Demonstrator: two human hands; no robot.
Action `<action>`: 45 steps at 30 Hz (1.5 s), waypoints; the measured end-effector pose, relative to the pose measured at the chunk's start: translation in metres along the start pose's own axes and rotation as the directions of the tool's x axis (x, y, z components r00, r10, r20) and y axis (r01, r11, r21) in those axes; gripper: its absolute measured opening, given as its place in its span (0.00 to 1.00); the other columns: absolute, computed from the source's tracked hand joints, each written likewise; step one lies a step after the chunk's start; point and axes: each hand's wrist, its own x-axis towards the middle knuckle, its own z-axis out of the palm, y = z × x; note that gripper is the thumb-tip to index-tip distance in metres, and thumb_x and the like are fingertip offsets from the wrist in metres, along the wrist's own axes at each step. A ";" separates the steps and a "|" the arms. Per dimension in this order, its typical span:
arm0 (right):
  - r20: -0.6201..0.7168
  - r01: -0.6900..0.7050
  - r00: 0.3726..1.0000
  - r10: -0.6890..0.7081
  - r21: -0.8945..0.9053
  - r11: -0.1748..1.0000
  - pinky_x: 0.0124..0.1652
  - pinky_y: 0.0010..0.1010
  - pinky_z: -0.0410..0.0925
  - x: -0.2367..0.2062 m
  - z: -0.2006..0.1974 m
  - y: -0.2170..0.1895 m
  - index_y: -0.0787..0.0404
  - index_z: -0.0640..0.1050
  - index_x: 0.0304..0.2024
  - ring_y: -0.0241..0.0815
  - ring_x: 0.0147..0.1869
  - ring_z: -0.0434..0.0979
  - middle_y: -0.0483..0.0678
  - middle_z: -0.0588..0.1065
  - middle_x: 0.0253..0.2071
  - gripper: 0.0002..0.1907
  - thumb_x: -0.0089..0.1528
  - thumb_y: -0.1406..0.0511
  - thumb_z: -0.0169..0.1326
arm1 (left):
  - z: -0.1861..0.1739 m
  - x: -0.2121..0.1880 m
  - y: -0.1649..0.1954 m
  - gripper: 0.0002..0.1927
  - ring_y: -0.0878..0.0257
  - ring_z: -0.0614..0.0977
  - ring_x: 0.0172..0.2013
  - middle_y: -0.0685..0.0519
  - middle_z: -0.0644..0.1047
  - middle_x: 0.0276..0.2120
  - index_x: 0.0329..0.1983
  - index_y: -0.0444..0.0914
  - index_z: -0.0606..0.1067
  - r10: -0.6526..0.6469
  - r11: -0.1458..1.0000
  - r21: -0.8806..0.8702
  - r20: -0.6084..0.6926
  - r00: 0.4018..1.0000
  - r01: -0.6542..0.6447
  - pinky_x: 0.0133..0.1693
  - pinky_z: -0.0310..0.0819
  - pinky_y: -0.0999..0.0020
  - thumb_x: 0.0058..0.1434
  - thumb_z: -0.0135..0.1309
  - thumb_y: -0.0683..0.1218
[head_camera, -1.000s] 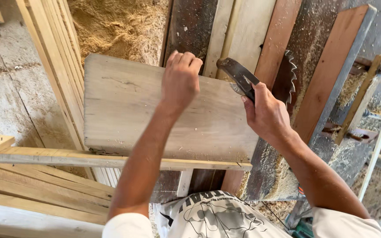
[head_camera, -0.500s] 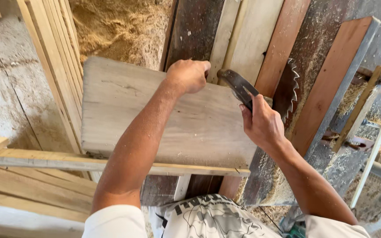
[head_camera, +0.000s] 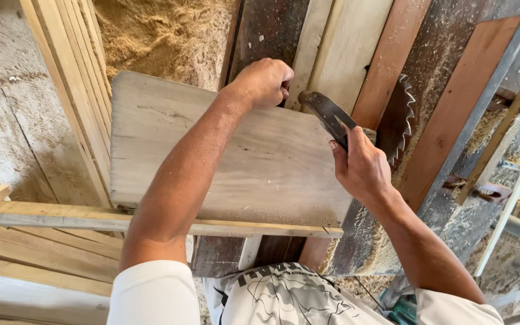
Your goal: The person organizes wooden planks, handles a thin wooden strip, and uses a hammer on a wooden surface in a workshop environment.
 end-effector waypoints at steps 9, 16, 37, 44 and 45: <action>0.000 0.078 0.997 -0.078 -0.095 0.992 0.23 0.44 0.71 0.003 -0.005 0.006 0.69 0.68 0.53 0.55 0.26 0.79 0.60 0.77 0.35 0.16 0.70 0.63 0.53 | -0.008 0.015 -0.006 0.05 0.50 0.84 0.34 0.47 0.81 0.30 0.26 0.41 0.80 0.311 0.811 0.516 0.017 0.950 -0.275 0.36 0.79 0.55 0.52 0.61 0.37; 0.188 0.007 0.982 0.019 -0.137 0.991 0.22 0.40 0.73 0.002 -0.007 0.012 0.62 0.72 0.53 0.52 0.23 0.79 0.60 0.78 0.42 0.13 0.67 0.66 0.54 | -0.017 0.027 -0.015 0.17 0.53 0.86 0.28 0.47 0.82 0.24 0.26 0.37 0.79 0.498 0.706 0.588 -0.014 0.867 -0.396 0.30 0.81 0.59 0.54 0.67 0.55; 0.242 -0.060 0.961 0.131 -0.279 0.958 0.30 0.46 0.72 0.008 -0.018 0.004 0.60 0.72 0.42 0.59 0.30 0.78 0.56 0.76 0.29 0.13 0.59 0.62 0.58 | -0.017 0.036 -0.020 0.12 0.53 0.86 0.28 0.48 0.81 0.23 0.25 0.40 0.80 0.598 0.640 0.618 -0.026 0.801 -0.457 0.31 0.80 0.58 0.52 0.66 0.52; 0.116 0.000 0.993 0.022 -0.181 0.983 0.28 0.49 0.70 0.022 -0.027 -0.023 0.63 0.69 0.48 0.61 0.28 0.76 0.58 0.76 0.32 0.13 0.65 0.63 0.55 | -0.018 0.032 -0.016 0.09 0.52 0.86 0.29 0.48 0.81 0.25 0.28 0.40 0.80 0.551 0.698 0.561 -0.023 0.834 -0.445 0.29 0.80 0.56 0.57 0.63 0.49; 0.081 -0.029 0.996 0.038 -0.108 0.994 0.28 0.49 0.70 0.025 -0.027 -0.025 0.64 0.68 0.48 0.60 0.28 0.76 0.59 0.76 0.32 0.13 0.68 0.63 0.54 | -0.017 0.031 -0.015 0.08 0.52 0.86 0.30 0.47 0.82 0.27 0.30 0.39 0.79 0.527 0.735 0.508 -0.011 0.850 -0.449 0.31 0.80 0.56 0.61 0.61 0.47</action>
